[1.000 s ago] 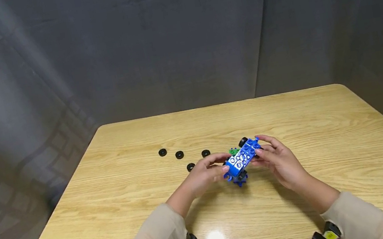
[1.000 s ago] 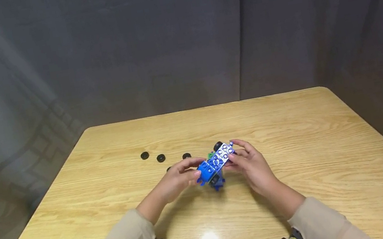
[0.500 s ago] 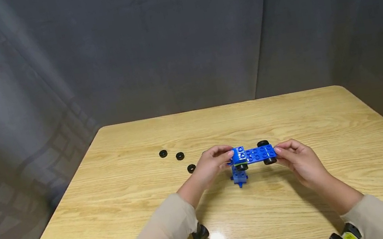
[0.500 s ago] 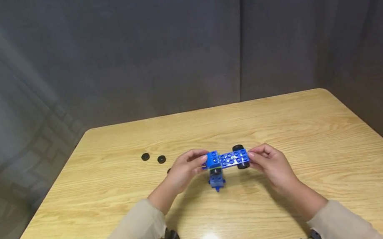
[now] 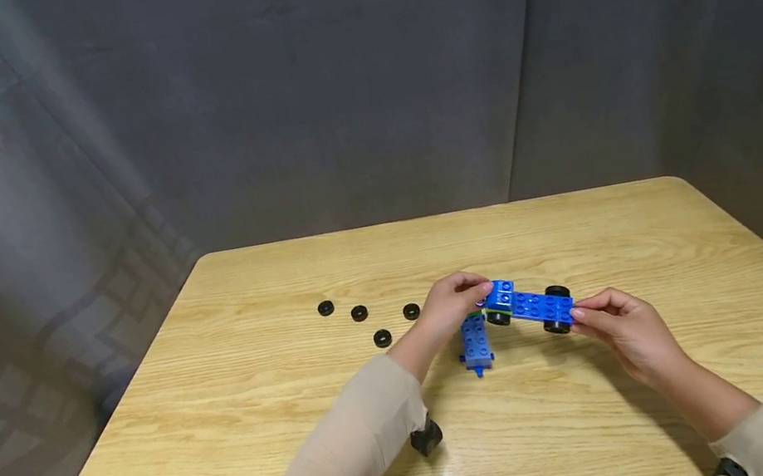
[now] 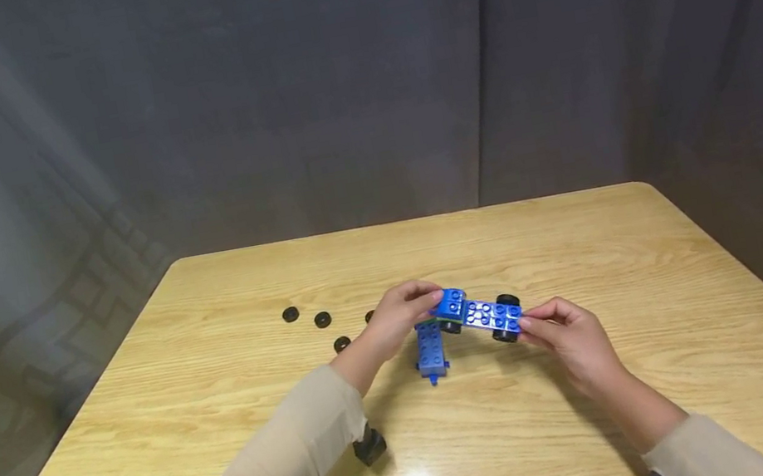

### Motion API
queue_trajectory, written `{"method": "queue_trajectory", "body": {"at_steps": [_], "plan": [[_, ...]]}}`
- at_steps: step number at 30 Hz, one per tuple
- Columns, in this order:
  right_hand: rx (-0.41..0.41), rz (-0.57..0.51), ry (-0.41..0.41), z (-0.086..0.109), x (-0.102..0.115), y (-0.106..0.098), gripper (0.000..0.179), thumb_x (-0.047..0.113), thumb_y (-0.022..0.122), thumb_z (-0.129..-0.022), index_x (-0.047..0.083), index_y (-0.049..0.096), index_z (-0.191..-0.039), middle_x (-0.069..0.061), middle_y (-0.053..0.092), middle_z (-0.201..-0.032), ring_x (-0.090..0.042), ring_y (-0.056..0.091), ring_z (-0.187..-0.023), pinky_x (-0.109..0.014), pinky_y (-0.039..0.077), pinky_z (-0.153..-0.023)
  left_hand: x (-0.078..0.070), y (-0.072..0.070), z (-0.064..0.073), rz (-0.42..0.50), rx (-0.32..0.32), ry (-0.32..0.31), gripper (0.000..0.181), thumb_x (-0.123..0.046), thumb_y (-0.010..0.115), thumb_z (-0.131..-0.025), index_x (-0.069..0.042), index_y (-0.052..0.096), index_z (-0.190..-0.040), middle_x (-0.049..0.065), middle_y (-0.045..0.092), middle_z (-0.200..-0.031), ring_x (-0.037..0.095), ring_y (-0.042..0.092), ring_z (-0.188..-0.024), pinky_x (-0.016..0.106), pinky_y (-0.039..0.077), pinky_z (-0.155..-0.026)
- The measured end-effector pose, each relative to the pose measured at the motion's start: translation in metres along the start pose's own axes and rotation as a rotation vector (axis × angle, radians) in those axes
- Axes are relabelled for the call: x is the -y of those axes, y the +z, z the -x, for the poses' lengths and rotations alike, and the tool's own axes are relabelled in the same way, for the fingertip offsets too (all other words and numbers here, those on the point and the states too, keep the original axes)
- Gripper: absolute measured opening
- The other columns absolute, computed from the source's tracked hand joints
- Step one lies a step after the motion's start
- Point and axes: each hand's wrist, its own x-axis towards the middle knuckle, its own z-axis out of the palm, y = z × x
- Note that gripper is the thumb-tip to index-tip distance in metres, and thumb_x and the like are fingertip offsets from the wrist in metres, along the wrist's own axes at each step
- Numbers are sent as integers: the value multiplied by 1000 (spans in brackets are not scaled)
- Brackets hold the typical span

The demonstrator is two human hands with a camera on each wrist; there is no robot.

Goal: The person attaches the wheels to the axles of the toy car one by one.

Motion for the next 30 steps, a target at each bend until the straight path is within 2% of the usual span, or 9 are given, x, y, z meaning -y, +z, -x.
{"method": "queue_trajectory", "body": {"at_steps": [5,9,12,20,22,23,25,27,30], "plan": [[-17,-32,15,2,4,-1,14,-10,58,-77,1,62,-84,-6,60,-80,-15,61,-71,-26,49,-67,-2,10,-8,-78,12,-19,25,-20,58,-83,-5,60,-102,1,59,-92,12,54,-81,30,46,-74],[-26,-79,51,5,10,-1,21,-12,57,-76,3,56,-91,-6,60,-79,-16,60,-70,-26,50,-65,-4,19,-13,-92,30,-50,26,-21,58,-83,-6,59,-104,0,58,-94,13,54,-84,29,46,-73],[-24,-69,87,7,13,-4,26,-12,54,-78,7,55,-96,-6,60,-79,-16,60,-70,-25,50,-65,-5,27,-17,-99,56,-71,28,-23,58,-83,-7,59,-106,0,57,-96,13,54,-86,29,46,-73],[59,-33,135,10,14,-25,32,-12,55,-77,12,62,-97,-7,57,-82,-18,60,-74,-27,49,-70,-8,44,-23,-326,159,-74,46,-31,66,-75,-17,53,-117,-3,50,-114,13,47,-103,29,43,-77],[60,47,150,12,16,-30,31,-11,55,-78,12,59,-97,-6,57,-82,-17,60,-74,-27,49,-69,-10,47,-24,-369,186,-63,47,-30,67,-74,-19,52,-118,-3,49,-117,13,45,-106,29,42,-79],[57,120,161,13,17,-33,30,-10,56,-78,11,57,-99,-6,57,-82,-16,60,-75,-27,49,-69,-11,49,-25,-384,198,-58,47,-29,67,-75,-19,52,-118,-3,48,-118,12,44,-108,29,42,-80],[49,317,187,14,19,-36,31,-5,58,-79,4,49,-108,-4,56,-84,-12,59,-75,-26,50,-67,-12,53,-26,-408,215,-51,47,-29,66,-75,-19,51,-119,-4,48,-120,12,43,-109,28,42,-81],[45,515,220,15,22,-38,41,1,59,-80,-5,40,-115,-5,55,-87,-10,58,-75,-26,50,-66,-12,57,-28,-441,229,-39,47,-28,65,-76,-18,51,-120,-4,47,-121,11,43,-109,26,42,-81],[54,782,243,17,24,-38,54,9,62,-79,-15,32,-117,-10,54,-91,-4,56,-75,-25,49,-65,-11,62,-31,-524,256,-12,46,-29,64,-78,-18,50,-121,-5,48,-120,8,44,-109,23,41,-81]]}}
